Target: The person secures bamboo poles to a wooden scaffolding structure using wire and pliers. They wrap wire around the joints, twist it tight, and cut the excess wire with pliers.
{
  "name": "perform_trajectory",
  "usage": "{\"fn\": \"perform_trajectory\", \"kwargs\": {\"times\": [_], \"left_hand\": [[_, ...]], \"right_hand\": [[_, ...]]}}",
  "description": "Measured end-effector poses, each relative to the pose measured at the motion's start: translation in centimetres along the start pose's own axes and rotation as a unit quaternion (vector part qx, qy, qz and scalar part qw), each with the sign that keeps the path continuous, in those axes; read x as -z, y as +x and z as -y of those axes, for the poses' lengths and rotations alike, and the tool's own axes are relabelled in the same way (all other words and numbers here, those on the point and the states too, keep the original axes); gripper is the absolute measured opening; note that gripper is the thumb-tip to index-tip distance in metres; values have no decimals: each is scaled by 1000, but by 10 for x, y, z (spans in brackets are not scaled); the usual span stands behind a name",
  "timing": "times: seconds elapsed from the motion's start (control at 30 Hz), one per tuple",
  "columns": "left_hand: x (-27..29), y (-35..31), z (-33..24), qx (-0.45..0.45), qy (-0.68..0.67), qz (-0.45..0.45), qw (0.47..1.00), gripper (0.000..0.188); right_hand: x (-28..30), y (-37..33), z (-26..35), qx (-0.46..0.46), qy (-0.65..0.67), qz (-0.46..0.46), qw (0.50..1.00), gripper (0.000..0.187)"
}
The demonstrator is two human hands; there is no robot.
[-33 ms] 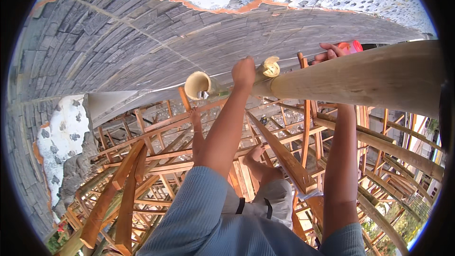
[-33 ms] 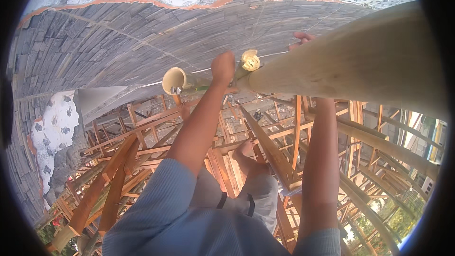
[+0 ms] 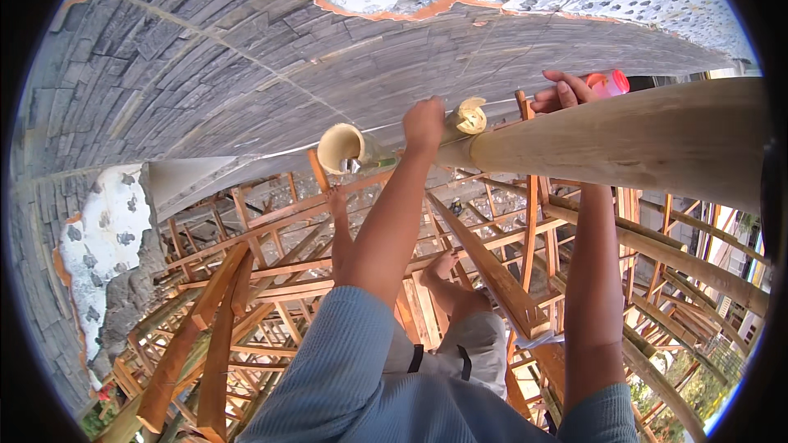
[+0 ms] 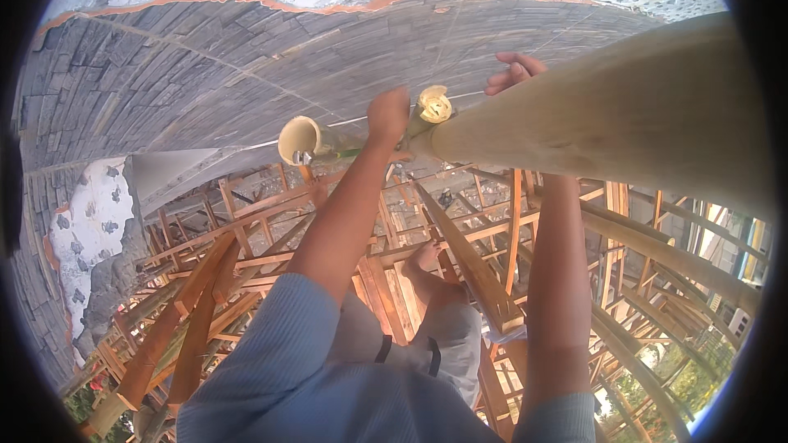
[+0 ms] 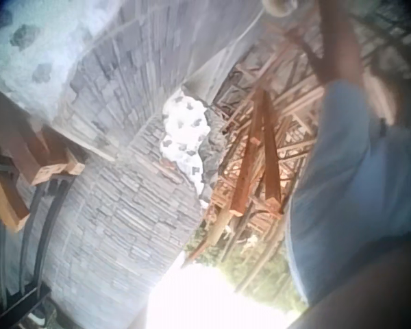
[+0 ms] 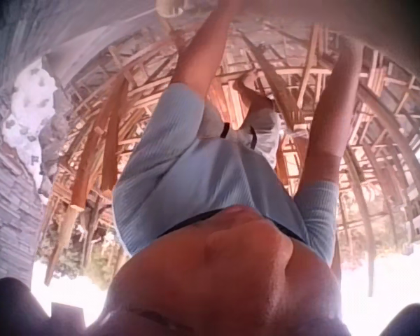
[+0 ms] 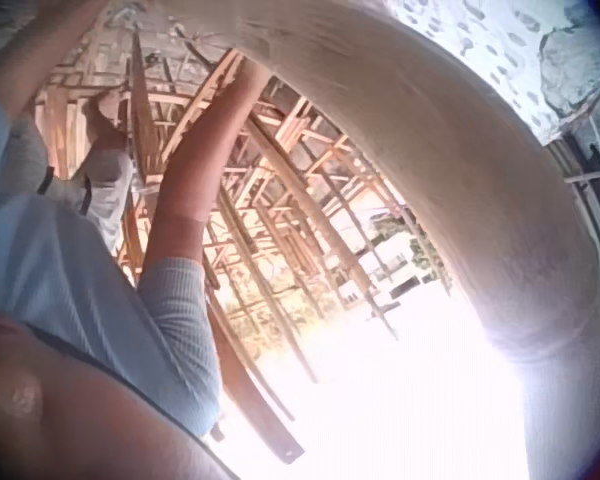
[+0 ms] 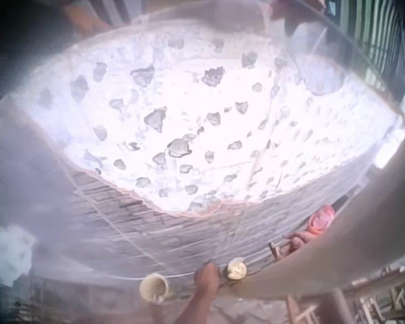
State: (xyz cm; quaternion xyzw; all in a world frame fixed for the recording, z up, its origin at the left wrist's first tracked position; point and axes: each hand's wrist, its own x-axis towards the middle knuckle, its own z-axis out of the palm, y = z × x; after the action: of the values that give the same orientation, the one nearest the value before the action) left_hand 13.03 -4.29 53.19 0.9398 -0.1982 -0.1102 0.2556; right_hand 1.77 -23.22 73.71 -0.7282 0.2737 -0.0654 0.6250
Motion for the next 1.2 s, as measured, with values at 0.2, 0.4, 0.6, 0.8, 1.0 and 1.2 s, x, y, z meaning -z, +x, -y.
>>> {"fn": "perform_trajectory", "kwargs": {"times": [0.2,0.4,0.6,0.8,1.0,1.2], "left_hand": [[-29,30,5,-163,-112,78,977,21],[-29,42,37,-96,-263,187,942,29],[-13,69,8,39,-212,348,912,36],[-32,4,32,131,-217,180,951,39],[-77,-74,53,138,-231,105,957,35],[-84,-105,70,254,-494,176,812,35]], "right_hand": [[-10,109,-130,257,-469,102,839,32],[-37,98,-184,130,-568,91,807,49],[-43,120,-206,316,-555,140,757,32],[-32,109,-245,86,-432,86,894,20],[-13,51,-293,84,-423,-121,894,23],[-31,-35,-307,80,-398,-226,885,26]]}}
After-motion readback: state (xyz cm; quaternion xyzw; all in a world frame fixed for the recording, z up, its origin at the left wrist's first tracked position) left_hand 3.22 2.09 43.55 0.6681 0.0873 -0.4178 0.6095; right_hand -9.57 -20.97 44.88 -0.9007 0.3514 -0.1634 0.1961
